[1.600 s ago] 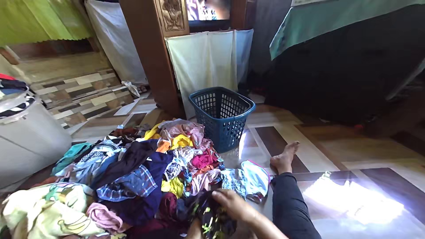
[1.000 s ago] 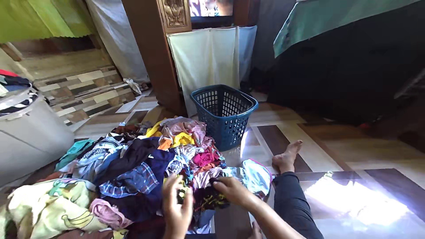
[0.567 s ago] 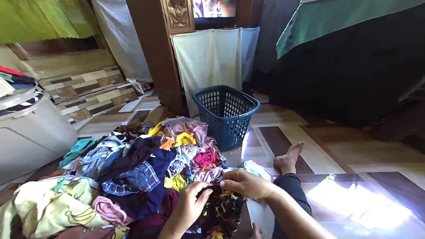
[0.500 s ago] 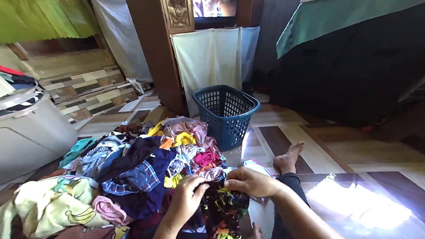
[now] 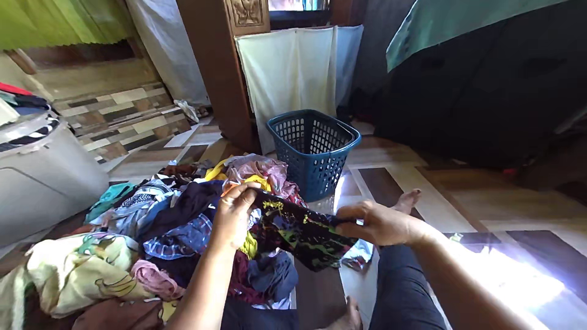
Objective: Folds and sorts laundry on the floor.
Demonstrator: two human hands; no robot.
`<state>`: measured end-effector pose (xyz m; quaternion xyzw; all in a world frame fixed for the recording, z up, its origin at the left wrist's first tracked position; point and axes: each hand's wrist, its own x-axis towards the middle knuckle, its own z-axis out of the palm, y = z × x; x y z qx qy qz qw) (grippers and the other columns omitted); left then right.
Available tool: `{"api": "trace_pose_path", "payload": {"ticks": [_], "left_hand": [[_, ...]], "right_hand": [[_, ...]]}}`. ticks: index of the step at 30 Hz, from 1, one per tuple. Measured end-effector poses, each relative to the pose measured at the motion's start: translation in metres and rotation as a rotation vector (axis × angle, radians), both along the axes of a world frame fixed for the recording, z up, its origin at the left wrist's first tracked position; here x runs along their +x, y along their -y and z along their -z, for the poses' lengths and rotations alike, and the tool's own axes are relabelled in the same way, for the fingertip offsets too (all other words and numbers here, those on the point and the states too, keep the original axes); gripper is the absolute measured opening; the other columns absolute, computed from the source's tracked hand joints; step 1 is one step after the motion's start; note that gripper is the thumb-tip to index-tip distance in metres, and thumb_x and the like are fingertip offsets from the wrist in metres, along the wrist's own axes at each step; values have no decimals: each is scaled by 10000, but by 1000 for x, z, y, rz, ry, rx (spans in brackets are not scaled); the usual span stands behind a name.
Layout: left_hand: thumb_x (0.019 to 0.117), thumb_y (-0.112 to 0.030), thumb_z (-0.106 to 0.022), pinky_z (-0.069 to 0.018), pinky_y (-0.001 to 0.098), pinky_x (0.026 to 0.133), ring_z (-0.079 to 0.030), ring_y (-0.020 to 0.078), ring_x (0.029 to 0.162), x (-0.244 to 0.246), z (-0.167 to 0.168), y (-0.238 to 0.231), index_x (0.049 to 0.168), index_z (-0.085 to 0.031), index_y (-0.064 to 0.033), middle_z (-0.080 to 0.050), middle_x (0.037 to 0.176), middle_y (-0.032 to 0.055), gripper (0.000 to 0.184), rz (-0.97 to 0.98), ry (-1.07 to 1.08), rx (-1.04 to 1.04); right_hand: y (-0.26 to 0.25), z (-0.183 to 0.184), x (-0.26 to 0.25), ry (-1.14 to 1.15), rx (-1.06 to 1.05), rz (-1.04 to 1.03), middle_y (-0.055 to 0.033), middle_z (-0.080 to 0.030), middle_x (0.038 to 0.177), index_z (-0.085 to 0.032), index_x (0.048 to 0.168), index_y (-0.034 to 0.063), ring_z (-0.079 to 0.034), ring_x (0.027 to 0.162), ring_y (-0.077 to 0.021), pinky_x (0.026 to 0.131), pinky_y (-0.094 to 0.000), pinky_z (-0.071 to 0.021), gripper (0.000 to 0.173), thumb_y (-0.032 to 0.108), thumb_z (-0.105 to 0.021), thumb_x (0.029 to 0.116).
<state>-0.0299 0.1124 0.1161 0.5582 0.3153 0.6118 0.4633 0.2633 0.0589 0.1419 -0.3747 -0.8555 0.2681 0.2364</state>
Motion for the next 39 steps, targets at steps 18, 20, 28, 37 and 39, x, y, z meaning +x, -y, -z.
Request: {"api": "trace_pose_path", "payload": {"ticks": [18, 20, 28, 37, 39], "left_hand": [[842, -231, -759, -526, 270, 834, -658, 66, 843, -33, -8, -34, 873, -767, -45, -719, 828, 17, 189, -16, -846, 578], [862, -267, -742, -498, 373, 874, -648, 136, 870, -37, -6, -37, 835, -764, -49, -705, 814, 26, 221, -54, -867, 621], [938, -186, -683, -557, 239, 835, -644, 112, 1011, -49, -15, -43, 890, -693, 21, -638, 1184, 143, 213, -9, -826, 574], [935, -95, -705, -521, 161, 680, -601, -13, 705, -44, -13, -41, 983, -651, -11, -650, 817, -8, 111, -61, -710, 470], [921, -17, -686, -539, 159, 701, -616, -21, 741, -44, -12, -38, 1000, -634, -75, -648, 841, -67, 111, 29, -519, 338]], "right_hand": [[-36, -3, -4, 183, 444, 167, -103, -672, 741, -703, 807, 21, -679, 749, -269, 735, -544, -505, 245, 186, -614, 965], [-36, -9, -2, 146, 428, 142, -118, -681, 761, -711, 817, 5, -683, 765, -272, 735, -535, -518, 235, 185, -639, 952], [-41, -10, 18, 89, 515, 175, -190, -706, 1013, -703, 770, -26, -669, 1008, -373, 837, -580, -529, 243, 197, -777, 834], [-29, -7, 18, -25, 337, 302, -99, -701, 805, -701, 951, 0, -693, 737, -194, 689, -396, -579, 141, 117, -743, 884], [-23, -8, 21, -307, 9, 190, 15, -679, 781, -672, 950, 74, -643, 704, -44, 666, -226, -554, 64, 63, -702, 895]]}}
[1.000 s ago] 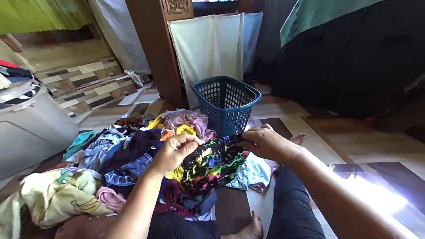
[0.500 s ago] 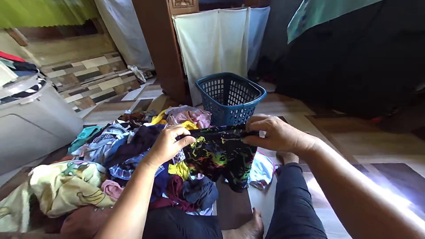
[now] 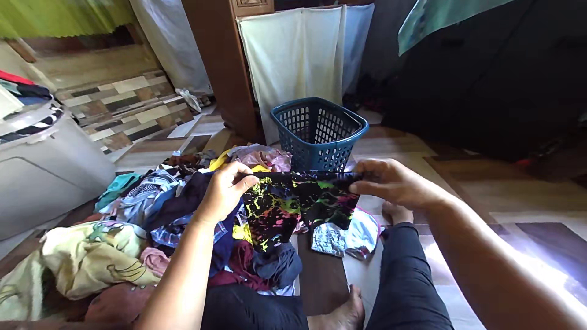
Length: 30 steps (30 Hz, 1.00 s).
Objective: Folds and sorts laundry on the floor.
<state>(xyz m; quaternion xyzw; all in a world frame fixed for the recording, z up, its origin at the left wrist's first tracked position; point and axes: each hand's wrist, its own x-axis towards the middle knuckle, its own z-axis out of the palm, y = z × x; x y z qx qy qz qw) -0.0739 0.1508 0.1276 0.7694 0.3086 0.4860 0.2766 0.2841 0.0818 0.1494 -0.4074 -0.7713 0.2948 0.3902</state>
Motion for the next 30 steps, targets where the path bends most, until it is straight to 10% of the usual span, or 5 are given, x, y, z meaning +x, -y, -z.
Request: {"api": "trace_pose_path", "payload": {"ticks": [4, 10, 17, 24, 30], "left_hand": [[955, -10, -617, -573, 192, 739, -664, -2, 798, 1, -4, 5, 1027, -671, -173, -705, 886, -101, 187, 111, 236, -251], [1013, -50, -585, -532, 227, 749, -619, 35, 822, 26, -10, 11, 1117, -624, -82, -651, 943, -19, 115, -157, 197, -365], [1030, -88, -556, -561, 278, 682, -631, 81, 791, 78, -13, 42, 1145, -590, -83, -632, 963, 11, 121, -91, 350, -440], [1091, -240, -317, -619, 370, 840, -700, 164, 991, 88, -11, 60, 1404, -472, -51, -651, 1186, 63, 398, 262, 396, -396], [902, -136, -710, -533, 325, 936, -596, 143, 1169, 78, 21, 36, 1446, -439, -22, -543, 1388, 119, 618, -1, 251, -97]], "right_hand": [[-2, 8, 1, -438, -302, -248, 91, -721, 788, -712, 893, 230, -657, 706, 24, 661, -163, -557, 80, 160, -693, 926], [-11, 5, -36, -472, -378, 346, -50, -634, 915, -563, 1135, 39, -643, 746, -105, 682, -289, -573, 96, 42, -528, 1045], [0, 3, -83, -318, -33, 250, -67, -669, 952, -595, 1189, 5, -654, 799, -89, 743, -298, -572, 185, 53, -567, 1012], [-6, 14, -100, -23, 454, 258, -199, -642, 1104, -609, 1258, -44, -666, 957, -218, 825, -323, -575, 420, 60, -730, 871], [-4, 12, -84, -321, 257, -20, 6, -663, 1002, -592, 1147, 29, -636, 839, 0, 746, -177, -559, 278, -72, -563, 889]]}}
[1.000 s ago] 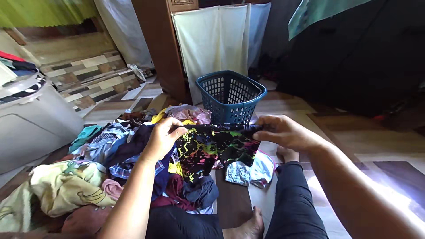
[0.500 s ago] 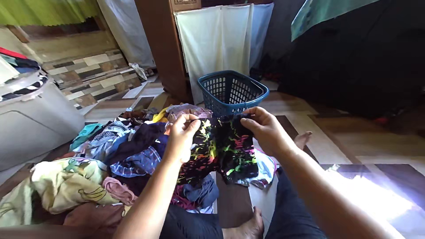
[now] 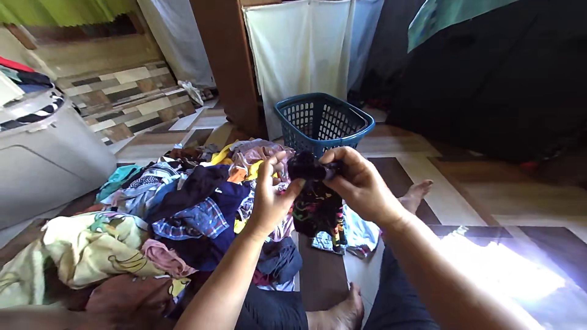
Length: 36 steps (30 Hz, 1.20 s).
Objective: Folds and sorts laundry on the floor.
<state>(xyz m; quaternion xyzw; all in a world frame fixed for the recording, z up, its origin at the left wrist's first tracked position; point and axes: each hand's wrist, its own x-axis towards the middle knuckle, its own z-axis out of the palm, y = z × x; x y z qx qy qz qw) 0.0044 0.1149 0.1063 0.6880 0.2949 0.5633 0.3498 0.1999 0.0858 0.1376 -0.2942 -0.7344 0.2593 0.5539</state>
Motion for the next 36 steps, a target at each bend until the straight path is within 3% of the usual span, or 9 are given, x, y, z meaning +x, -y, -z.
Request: {"api": "trace_pose_path", "payload": {"ticks": [2, 4, 8, 13, 18, 23, 30, 33, 36], "left_hand": [[870, -56, -715, -542, 280, 968, -610, 68, 1159, 1, 0, -1, 1492, -359, -76, -576, 1347, 28, 718, 171, 75, -171], [870, 0, -688, -562, 251, 923, -658, 43, 1043, 4, -4, 1, 1377, -489, -96, -677, 1167, -23, 553, 275, 157, -297], [871, 96, -696, -575, 242, 854, -676, 46, 930, 11, -7, -2, 1157, -643, -40, -713, 1012, -9, 321, 189, 141, -345], [831, 119, -736, -569, 258, 834, -661, 69, 919, 1, 9, -29, 1195, -601, 15, -679, 1044, 55, 403, 162, -83, -360], [767, 165, -756, -581, 268, 841, -673, 79, 935, -30, 25, -39, 1220, -610, 12, -688, 1082, 72, 500, 149, -214, -187], [755, 47, -734, -556, 351, 928, -678, 159, 1007, -70, 81, -5, 1038, -670, 81, -706, 1059, 144, 292, 259, -396, -18], [816, 78, -741, -487, 432, 1061, -653, 298, 1159, -87, 203, 62, 1190, -648, 101, -676, 1209, 242, 386, 398, -729, -555], [839, 56, -740, -464, 441, 1085, -636, 306, 1198, -82, 205, 54, 1252, -638, 69, -666, 1246, 238, 426, 435, -849, -613], [863, 5, -749, -450, 419, 1110, -607, 293, 1248, -76, 189, 39, 1317, -584, 93, -630, 1308, 250, 491, 311, -713, -650]], "right_hand": [[0, -1, 5, -130, -114, -159, 63, -685, 975, -606, 1143, 113, -652, 839, -3, 747, -191, -570, 321, -88, -529, 905], [-2, 3, 8, -248, -232, -158, 61, -698, 987, -566, 1224, 151, -671, 862, -30, 777, -229, -582, 356, -51, -491, 940], [-10, 35, 9, -314, -613, -25, -21, -660, 1153, -322, 1526, 154, -677, 972, -112, 842, -338, -592, 679, 345, -623, 948], [-16, 69, -6, -212, -928, 36, -45, -706, 912, -627, 1101, -17, -688, 807, -92, 748, -269, -586, 110, 36, -603, 1007], [-27, 97, -16, -55, -696, 161, -116, -694, 1006, -658, 1146, -40, -670, 910, -133, 865, -349, -562, 180, 51, -638, 991], [-6, 156, -26, 164, -479, 76, -167, -707, 1075, -662, 1159, -88, -678, 991, -162, 918, -348, -549, 252, -18, -569, 935], [40, 278, -46, 595, -866, -39, -244, -694, 1197, -665, 1246, -31, -661, 1151, -398, 1034, -577, -485, 294, -6, -568, 969], [39, 285, -45, 592, -922, -50, -244, -688, 1211, -661, 1260, -28, -654, 1166, -386, 1044, -562, -478, 300, 6, -553, 982], [27, 273, -41, 417, -957, -20, -260, -678, 1201, -643, 1255, -76, -654, 1149, -352, 1042, -511, -482, 292, 24, -535, 1003]]}}
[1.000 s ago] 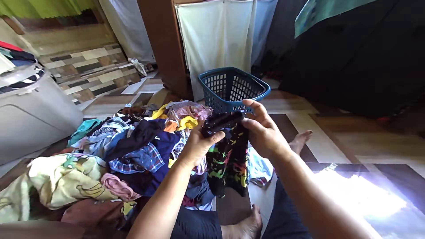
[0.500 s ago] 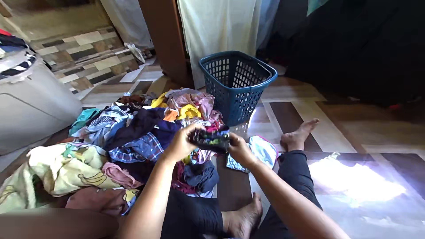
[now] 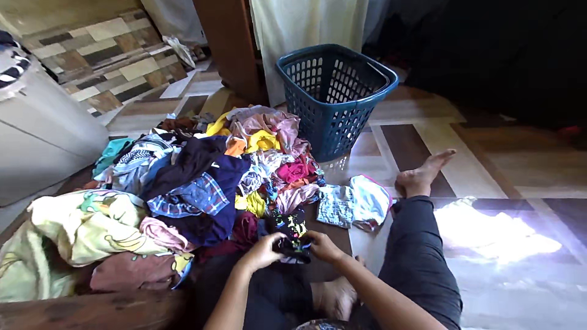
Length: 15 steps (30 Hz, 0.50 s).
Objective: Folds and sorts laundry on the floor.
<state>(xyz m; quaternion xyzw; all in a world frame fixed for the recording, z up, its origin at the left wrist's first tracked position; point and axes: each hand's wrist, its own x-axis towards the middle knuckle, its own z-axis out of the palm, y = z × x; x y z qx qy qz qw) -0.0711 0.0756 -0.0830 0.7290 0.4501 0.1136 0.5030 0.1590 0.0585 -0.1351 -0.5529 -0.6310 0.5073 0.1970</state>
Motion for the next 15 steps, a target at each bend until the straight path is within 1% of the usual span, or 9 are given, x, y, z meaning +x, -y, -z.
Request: {"api": "trace_pose_path", "payload": {"ticks": [1, 3, 4, 6, 8, 10, 12, 14, 15], "left_hand": [[892, 6, -714, -442, 408, 1121, -585, 287, 1278, 5, -2, -5, 1366, -532, 113, -597, 1355, 260, 520, -115, 74, -27], [978, -61, -619, -462, 380, 1099, -574, 250, 1277, 16, 6, -14, 1461, -416, 89, -559, 1396, 242, 545, -376, 242, -105], [1017, -116, -587, -458, 395, 1089, -567, 263, 1274, 20, 15, -19, 1501, -364, 60, -544, 1406, 250, 561, -480, 277, -145], [1031, -184, -599, -466, 447, 1055, -587, 322, 1230, 24, 34, -26, 1552, -295, 15, -564, 1358, 294, 634, -599, 214, -179], [1002, -149, -645, -481, 485, 1038, -591, 387, 1219, 24, 47, -30, 1581, -237, -1, -538, 1367, 333, 723, -602, 108, -171], [966, -67, -662, -500, 488, 1011, -601, 395, 1189, 22, 54, -31, 1591, -214, -13, -536, 1356, 332, 771, -571, 41, -148], [954, -9, -645, -512, 471, 968, -621, 364, 1112, 22, 55, -32, 1596, -207, -22, -575, 1278, 307, 777, -565, -6, -133], [954, 8, -632, -515, 458, 955, -625, 351, 1088, 24, 51, -34, 1590, -231, -19, -588, 1249, 294, 752, -590, -33, -121], [952, 11, -632, -515, 455, 953, -625, 349, 1088, 26, 47, -35, 1583, -247, -15, -589, 1247, 295, 740, -603, -28, -118]], "right_hand": [[-5, -2, 0, -64, -27, 69, -264, -672, 1197, -635, 1256, -85, -650, 1140, -341, 1036, -505, -478, 292, 52, -515, 1028], [-16, -1, -4, -159, -120, 219, -252, -660, 1233, -625, 1282, -65, -639, 1163, -317, 1048, -498, -473, 334, 149, -468, 1079], [-22, -1, -7, -166, -177, 283, -256, -647, 1257, -615, 1297, -59, -625, 1184, -327, 1055, -509, -458, 372, 208, -447, 1100], [-32, 1, -12, -128, -276, 373, -282, -605, 1328, -553, 1370, -61, -581, 1262, -370, 1096, -536, -418, 439, 272, -421, 1116], [-38, 7, -17, -86, -304, 424, -290, -572, 1377, -466, 1448, -50, -561, 1301, -385, 1108, -535, -420, 467, 267, -447, 1105], [-35, 6, -23, -27, -243, 437, -292, -516, 1447, -348, 1524, -39, -536, 1340, -391, 1126, -525, -422, 552, 214, -528, 1068], [-26, -1, -29, 126, -125, 381, -281, -377, 1565, -247, 1587, -12, -451, 1409, -425, 1138, -569, -396, 730, 231, -621, 1010], [-16, -9, -37, 268, 36, 250, -251, -268, 1644, -263, 1607, 21, -327, 1482, -453, 1131, -667, -319, 861, 295, -725, 933], [-14, -11, -41, 318, 106, 164, -234, -246, 1661, -280, 1609, 39, -264, 1517, -445, 1141, -692, -276, 898, 314, -760, 902]]}}
